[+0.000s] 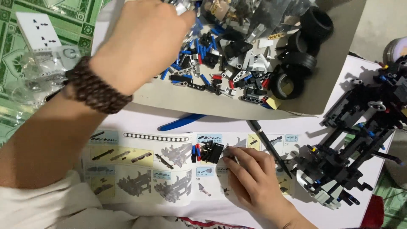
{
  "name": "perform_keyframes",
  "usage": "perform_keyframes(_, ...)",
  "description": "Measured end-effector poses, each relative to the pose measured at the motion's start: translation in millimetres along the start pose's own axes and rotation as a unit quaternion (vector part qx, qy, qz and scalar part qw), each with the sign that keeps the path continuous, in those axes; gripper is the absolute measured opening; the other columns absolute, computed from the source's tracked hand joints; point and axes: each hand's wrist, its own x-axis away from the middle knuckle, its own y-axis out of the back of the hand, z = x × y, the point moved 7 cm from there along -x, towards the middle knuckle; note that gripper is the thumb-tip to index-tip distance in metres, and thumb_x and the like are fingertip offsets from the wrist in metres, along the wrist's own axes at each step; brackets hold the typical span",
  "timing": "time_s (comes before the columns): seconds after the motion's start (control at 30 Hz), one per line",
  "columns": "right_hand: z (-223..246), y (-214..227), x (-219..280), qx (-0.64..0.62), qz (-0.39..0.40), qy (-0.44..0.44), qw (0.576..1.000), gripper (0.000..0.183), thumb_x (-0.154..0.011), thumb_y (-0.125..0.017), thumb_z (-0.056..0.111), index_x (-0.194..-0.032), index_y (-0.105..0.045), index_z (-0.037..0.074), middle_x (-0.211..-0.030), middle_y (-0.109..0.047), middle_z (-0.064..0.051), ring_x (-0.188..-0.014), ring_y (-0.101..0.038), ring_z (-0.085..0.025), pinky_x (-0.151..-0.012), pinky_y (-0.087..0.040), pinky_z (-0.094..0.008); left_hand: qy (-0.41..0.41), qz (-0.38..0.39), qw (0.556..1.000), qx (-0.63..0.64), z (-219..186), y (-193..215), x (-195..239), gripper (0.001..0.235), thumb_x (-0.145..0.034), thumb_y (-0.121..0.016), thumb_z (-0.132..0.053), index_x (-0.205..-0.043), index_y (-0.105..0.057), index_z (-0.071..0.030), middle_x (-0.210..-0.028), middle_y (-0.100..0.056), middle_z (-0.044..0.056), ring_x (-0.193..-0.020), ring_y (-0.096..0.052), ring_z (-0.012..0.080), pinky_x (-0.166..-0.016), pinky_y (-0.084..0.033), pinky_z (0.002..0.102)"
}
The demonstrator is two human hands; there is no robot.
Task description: The person assembles a Lego Technic model by selecting small parts from a box and connecting them according to an instruction manual. They repeatedly reach into the box to retrieve pieces and attach them to a growing subassembly on the table.
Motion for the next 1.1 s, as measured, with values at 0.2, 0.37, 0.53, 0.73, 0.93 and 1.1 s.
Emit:
perform_keyframes(0.2, -0.6, 1.8, -1.9, -0.01, 0.011, 0.003, 1.0, 0.027, -0.091, -0.049, 0.014, -0.116, -0.056, 0.006, -0.124, -0.055, -0.011, -0.107, -0.052, -0.03, -0.088, -0.038, -0.039, -0.007, 0.101, 0.987, 0.125, 13.0, 0.2, 16.3, 0.015, -0.095, -0.054, -0.02, -0.095, -0.065, -0.01, -0.083, -0.063, 0.007, -0.079, -0.063, 0.0228, -0.065, -0.058, 0.039)
perform_keyframes(0.37, -2.5, -1.7, -0.7, -0.016, 0.035, -0.015, 0.999, 0.029, -0.09, -0.049, 0.015, -0.118, -0.054, 0.007, -0.126, -0.054, -0.01, -0.11, -0.049, -0.028, -0.09, -0.037, -0.04, -0.012, 0.151, 0.976, 0.157, -6.1, -3.0, 5.9, 0.021, -0.085, -0.057, -0.003, -0.106, -0.06, -0.005, -0.083, -0.064, 0.013, -0.075, -0.061, 0.0242, -0.06, -0.056, 0.039)
perform_keyframes(0.53, -6.4, -4.5, 3.3, -0.012, 0.027, -0.008, 1.0, 0.029, -0.09, -0.049, 0.018, -0.117, -0.056, 0.008, -0.127, -0.054, -0.01, -0.106, -0.05, -0.029, -0.088, -0.038, -0.04, 0.001, 0.185, 0.971, 0.151, -5.3, -10.4, 5.3, 0.023, -0.079, -0.055, 0.006, -0.092, -0.065, -0.01, -0.079, -0.066, 0.01, -0.072, -0.063, 0.0273, -0.054, -0.053, 0.041)
perform_keyframes(0.73, -3.7, -0.6, -1.6, -0.022, 0.016, -0.011, 1.0, 0.027, -0.09, -0.048, 0.014, -0.115, -0.056, 0.007, -0.124, -0.055, -0.009, -0.106, -0.05, -0.028, -0.088, -0.037, -0.039, -0.021, 0.207, 0.97, 0.123, -10.0, 0.2, -16.3, 0.078, -0.068, -0.049, 0.014, -0.142, -0.036, -0.007, -0.043, -0.048, -0.001, -0.036, -0.053, 0.0176, -0.029, -0.047, 0.032)
perform_keyframes(0.93, -3.8, 0.8, -2.4, -0.035, 0.019, -0.007, 0.999, 0.026, -0.091, -0.047, 0.014, -0.114, -0.056, 0.006, -0.124, -0.055, -0.01, -0.106, -0.051, -0.029, -0.086, -0.037, -0.039, -0.166, 0.081, 0.94, 0.288, -49.4, 28.4, 1.6, 0.058, -0.064, -0.056, 0.011, -0.118, -0.056, -0.011, -0.14, -0.039, 0.021, -0.127, -0.036, 0.0384, -0.093, -0.036, 0.051)
perform_keyframes(1.1, -4.6, 1.3, -1.6, -0.036, 0.013, -0.009, 0.999, 0.027, -0.091, -0.049, 0.015, -0.116, -0.056, 0.007, -0.125, -0.055, -0.01, -0.105, -0.052, -0.029, -0.086, -0.039, -0.04, -0.134, 0.174, 0.948, 0.23, -49.2, 29.0, 3.2, 0.037, -0.072, -0.06, -0.013, -0.108, -0.06, -0.011, -0.121, -0.054, 0.016, -0.113, -0.048, 0.0298, -0.095, -0.038, 0.048)
